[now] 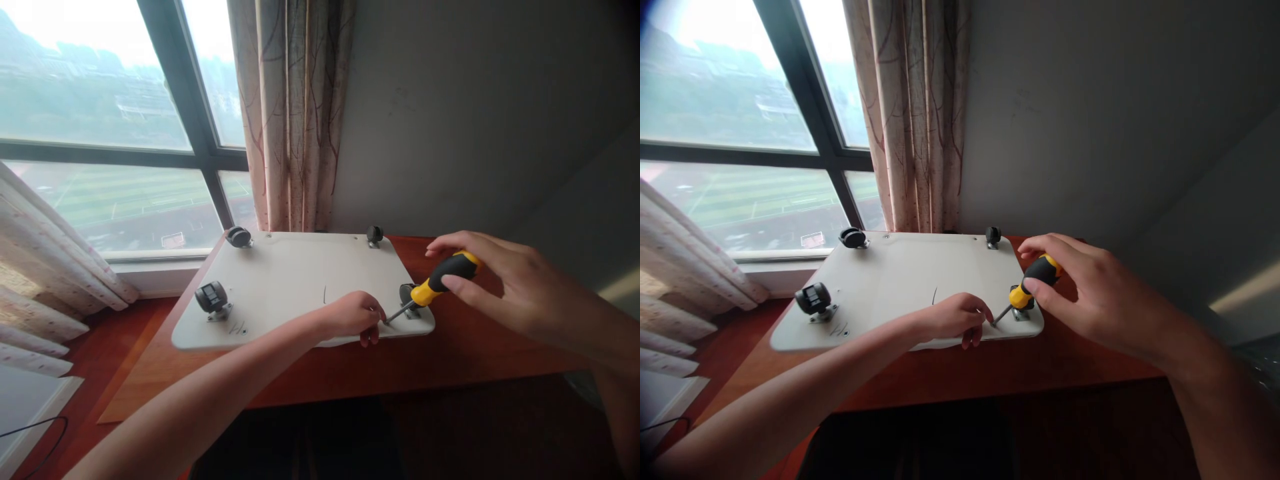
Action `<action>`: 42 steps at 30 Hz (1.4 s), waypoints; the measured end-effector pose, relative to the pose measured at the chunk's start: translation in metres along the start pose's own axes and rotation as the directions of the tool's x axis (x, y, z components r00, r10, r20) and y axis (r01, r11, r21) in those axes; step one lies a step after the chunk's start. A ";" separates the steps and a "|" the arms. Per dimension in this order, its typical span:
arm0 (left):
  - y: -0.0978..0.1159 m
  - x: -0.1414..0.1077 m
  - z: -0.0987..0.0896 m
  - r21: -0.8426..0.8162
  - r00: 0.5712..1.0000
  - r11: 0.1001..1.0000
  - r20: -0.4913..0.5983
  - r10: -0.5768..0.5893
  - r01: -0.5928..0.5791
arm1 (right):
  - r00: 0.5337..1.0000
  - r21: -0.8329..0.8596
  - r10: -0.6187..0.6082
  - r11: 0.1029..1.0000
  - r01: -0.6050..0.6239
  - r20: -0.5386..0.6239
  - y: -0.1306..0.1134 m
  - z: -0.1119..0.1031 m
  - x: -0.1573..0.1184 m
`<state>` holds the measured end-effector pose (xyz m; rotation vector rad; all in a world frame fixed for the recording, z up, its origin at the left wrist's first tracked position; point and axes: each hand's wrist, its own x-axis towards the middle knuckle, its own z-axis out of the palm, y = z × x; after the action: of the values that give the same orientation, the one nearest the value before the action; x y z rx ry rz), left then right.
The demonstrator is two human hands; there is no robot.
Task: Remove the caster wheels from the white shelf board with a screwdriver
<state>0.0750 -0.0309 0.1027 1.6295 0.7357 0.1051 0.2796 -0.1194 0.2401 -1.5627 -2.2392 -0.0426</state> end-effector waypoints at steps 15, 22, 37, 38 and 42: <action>-0.001 -0.001 0.000 0.017 1.000 1.000 -0.003 0.018 -0.018 | 0.997 -0.029 0.054 0.998 -0.056 -0.064 0.002 0.004 0.007; -0.002 -0.001 0.000 0.016 0.999 0.999 -0.007 0.032 -0.032 | 0.999 0.017 0.033 0.999 -0.033 -0.005 0.003 0.001 0.005; -0.001 -0.005 0.002 0.145 0.998 0.988 -0.033 0.058 -0.052 | 0.991 -0.015 0.070 0.997 -0.073 -0.111 0.007 0.007 0.007; -0.001 -0.005 0.002 0.143 0.998 0.988 -0.033 0.058 -0.053 | 0.993 -0.007 0.061 0.998 -0.062 -0.102 0.007 0.007 0.006; -0.002 -0.004 0.002 0.143 0.997 0.988 -0.032 0.063 -0.058 | 1.000 0.058 -0.001 0.998 0.001 0.009 0.006 0.002 0.003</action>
<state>0.0720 -0.0350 0.1012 1.7902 0.7359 0.1291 0.2836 -0.1141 0.2380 -1.5341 -2.2277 0.0286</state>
